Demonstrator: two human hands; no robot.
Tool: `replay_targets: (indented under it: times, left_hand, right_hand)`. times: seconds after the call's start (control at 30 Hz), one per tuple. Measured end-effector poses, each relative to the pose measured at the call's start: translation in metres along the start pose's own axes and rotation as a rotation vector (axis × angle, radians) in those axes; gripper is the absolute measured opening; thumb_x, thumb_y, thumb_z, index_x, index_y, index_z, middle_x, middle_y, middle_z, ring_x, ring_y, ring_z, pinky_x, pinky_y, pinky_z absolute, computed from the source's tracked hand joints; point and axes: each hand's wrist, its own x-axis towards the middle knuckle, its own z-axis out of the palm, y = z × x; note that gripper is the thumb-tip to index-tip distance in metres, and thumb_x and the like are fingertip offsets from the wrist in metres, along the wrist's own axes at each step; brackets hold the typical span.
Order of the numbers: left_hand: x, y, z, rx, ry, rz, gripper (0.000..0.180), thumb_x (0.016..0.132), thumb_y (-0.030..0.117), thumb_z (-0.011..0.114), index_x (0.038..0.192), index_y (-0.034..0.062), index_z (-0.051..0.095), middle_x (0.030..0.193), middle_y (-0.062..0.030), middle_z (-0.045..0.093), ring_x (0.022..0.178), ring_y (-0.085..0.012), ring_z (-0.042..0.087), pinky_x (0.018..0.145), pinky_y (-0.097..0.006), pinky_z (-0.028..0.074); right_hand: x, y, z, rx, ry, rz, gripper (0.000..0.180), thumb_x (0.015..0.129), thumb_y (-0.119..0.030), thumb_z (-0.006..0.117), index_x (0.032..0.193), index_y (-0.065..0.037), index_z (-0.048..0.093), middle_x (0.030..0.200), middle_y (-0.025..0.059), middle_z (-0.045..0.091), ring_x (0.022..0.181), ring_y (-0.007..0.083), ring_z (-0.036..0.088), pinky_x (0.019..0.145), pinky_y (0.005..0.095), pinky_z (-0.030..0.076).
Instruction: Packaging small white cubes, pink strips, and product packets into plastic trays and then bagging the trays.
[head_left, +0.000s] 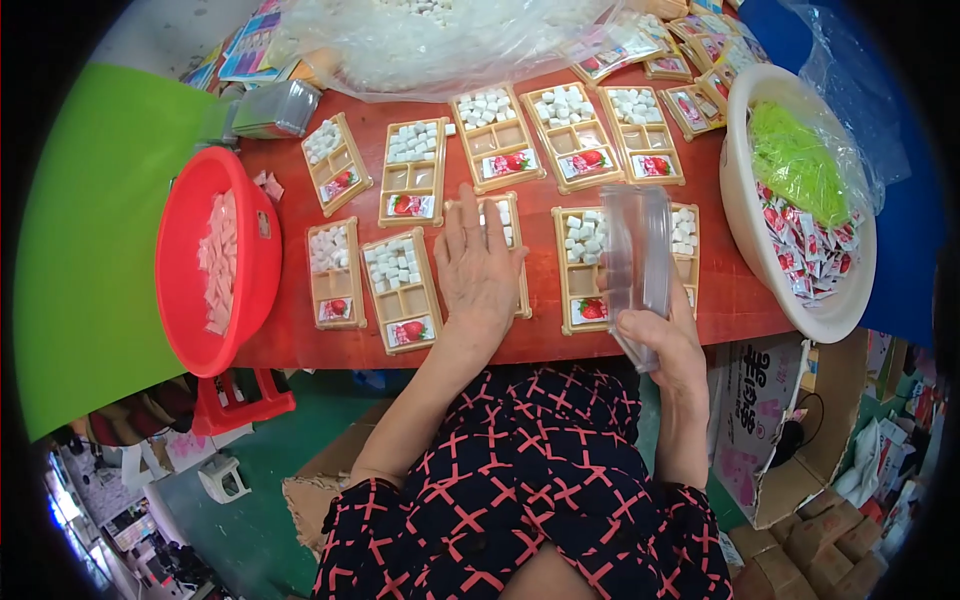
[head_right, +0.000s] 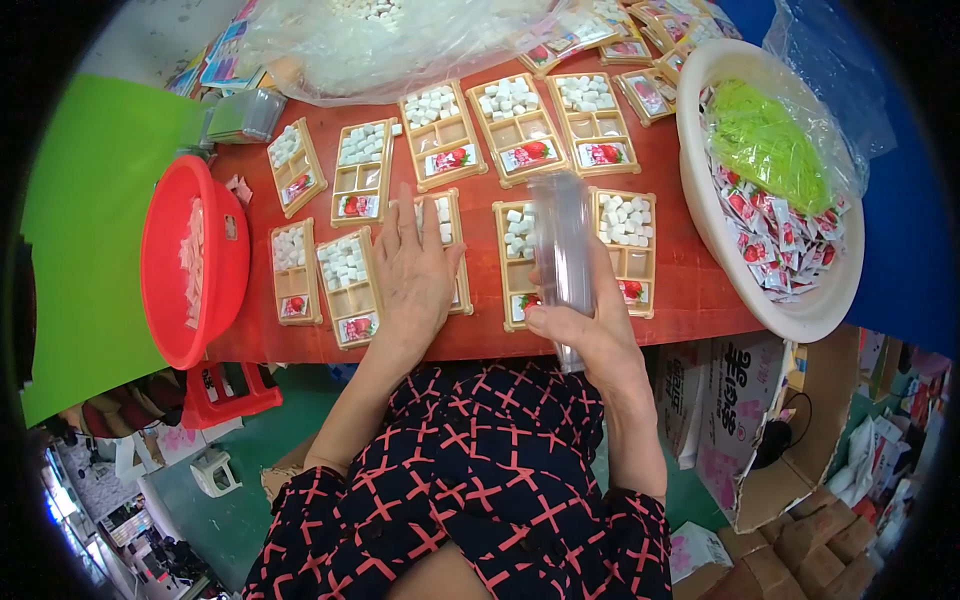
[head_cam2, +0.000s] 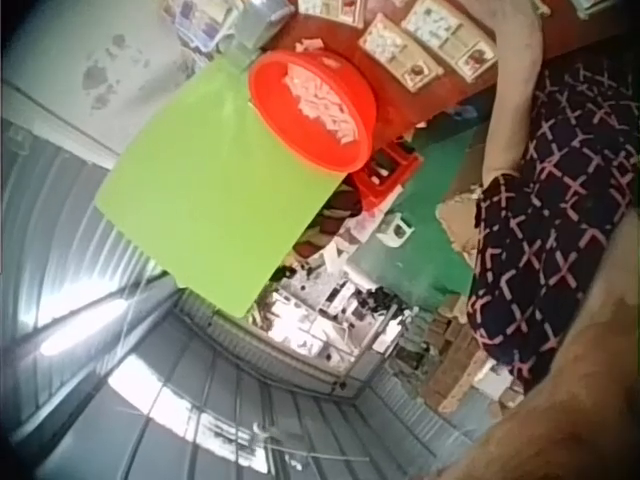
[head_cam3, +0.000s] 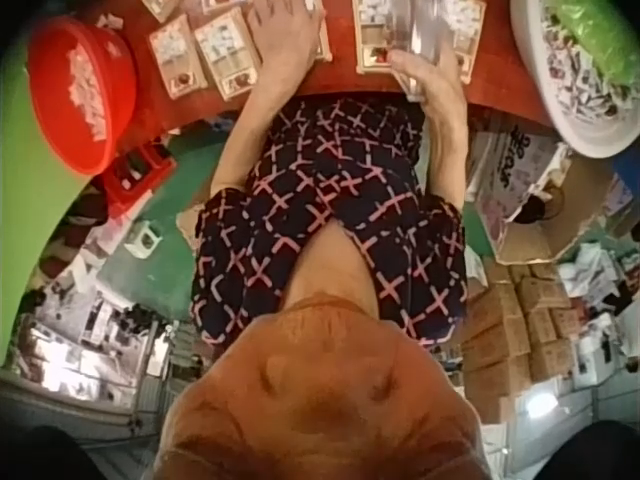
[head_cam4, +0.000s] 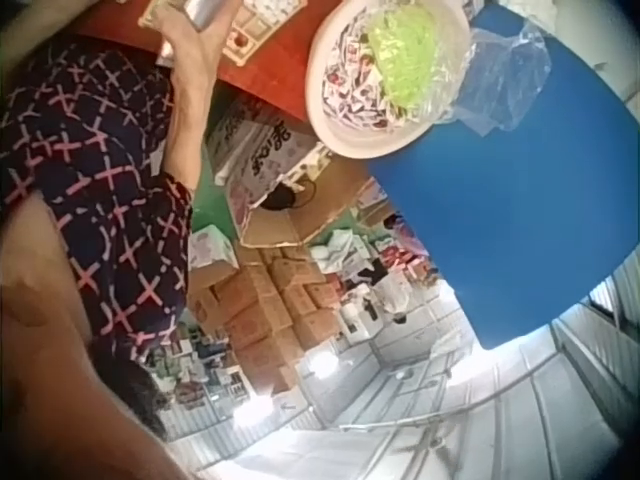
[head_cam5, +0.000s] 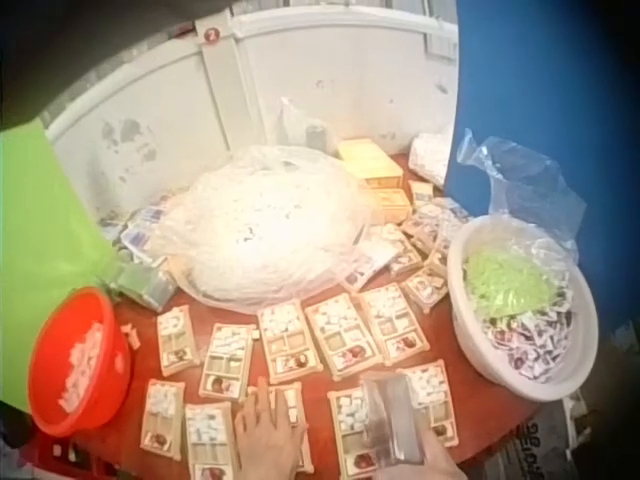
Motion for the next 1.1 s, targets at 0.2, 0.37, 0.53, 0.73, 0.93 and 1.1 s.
replay_targets:
  times: [0.2,0.37,0.53,0.73,0.93,1.1]
  left_hand:
    - [0.004,0.009,-0.035,-0.103,0.201,0.095,0.043,0.077,0.017,0.063,0.114,0.0008,0.049,0.118,-0.0214,0.044,0.111,-0.0355,0.042,0.091,-0.044,0.035]
    - [0.007,0.024,-0.049,-1.763,-0.439,-0.15,0.014,0.083,0.012,0.06,0.091,0.0017,0.055,0.085,-0.0037,0.058,0.077,-0.0105,0.054,0.069,-0.021,0.044]
    - [0.011,0.025,-0.047,-1.893,-0.514,-0.185,0.011,0.085,0.012,0.059,0.089,0.0026,0.057,0.082,0.0002,0.058,0.074,-0.0051,0.052,0.066,-0.018,0.043]
    - [0.009,0.028,-0.039,-1.941,-0.512,-0.239,0.008,0.084,0.009,0.059,0.087,0.0016,0.058,0.08,-0.0008,0.059,0.073,-0.0061,0.054,0.066,-0.019,0.045]
    - [0.01,0.032,-0.049,-1.905,-0.506,-0.203,0.009,0.087,0.011,0.054,0.087,0.0017,0.056,0.082,-0.0025,0.058,0.078,-0.0092,0.055,0.073,-0.023,0.046]
    - [0.006,0.033,-0.046,-1.981,-0.486,-0.078,0.011,0.091,0.014,0.046,0.093,0.0027,0.048,0.092,-0.0064,0.056,0.084,-0.0138,0.057,0.08,-0.029,0.046]
  right_hand:
    - [0.007,-0.004,0.011,-0.001,-0.05,0.047,0.083,0.06,-0.018,0.068,0.132,-0.002,0.03,0.112,0.0115,0.051,0.098,0.0179,0.051,0.084,0.0288,0.041]
    - [0.013,-0.001,0.019,-0.058,-0.115,0.014,0.082,0.058,-0.016,0.07,0.13,-0.002,0.032,0.111,0.0088,0.049,0.099,0.016,0.05,0.083,0.0273,0.042]
    - [0.014,-0.002,0.021,-0.088,-0.111,0.034,0.088,0.052,-0.015,0.073,0.129,-0.002,0.033,0.107,0.0066,0.049,0.099,0.0163,0.05,0.083,0.0273,0.042]
    - [0.014,0.0,0.018,0.046,-0.144,0.069,0.092,0.05,-0.016,0.075,0.13,-0.002,0.033,0.109,0.0063,0.049,0.101,0.0174,0.05,0.084,0.0278,0.042]
    - [0.009,0.004,0.006,0.184,-0.157,0.135,0.084,0.059,-0.009,0.069,0.133,-0.002,0.028,0.109,0.0089,0.049,0.093,0.0159,0.054,0.076,0.0273,0.048]
    - [0.002,-0.001,0.004,0.2,0.004,0.058,0.081,0.062,-0.005,0.066,0.133,-0.003,0.026,0.105,0.0091,0.05,0.088,0.0172,0.056,0.074,0.0294,0.049]
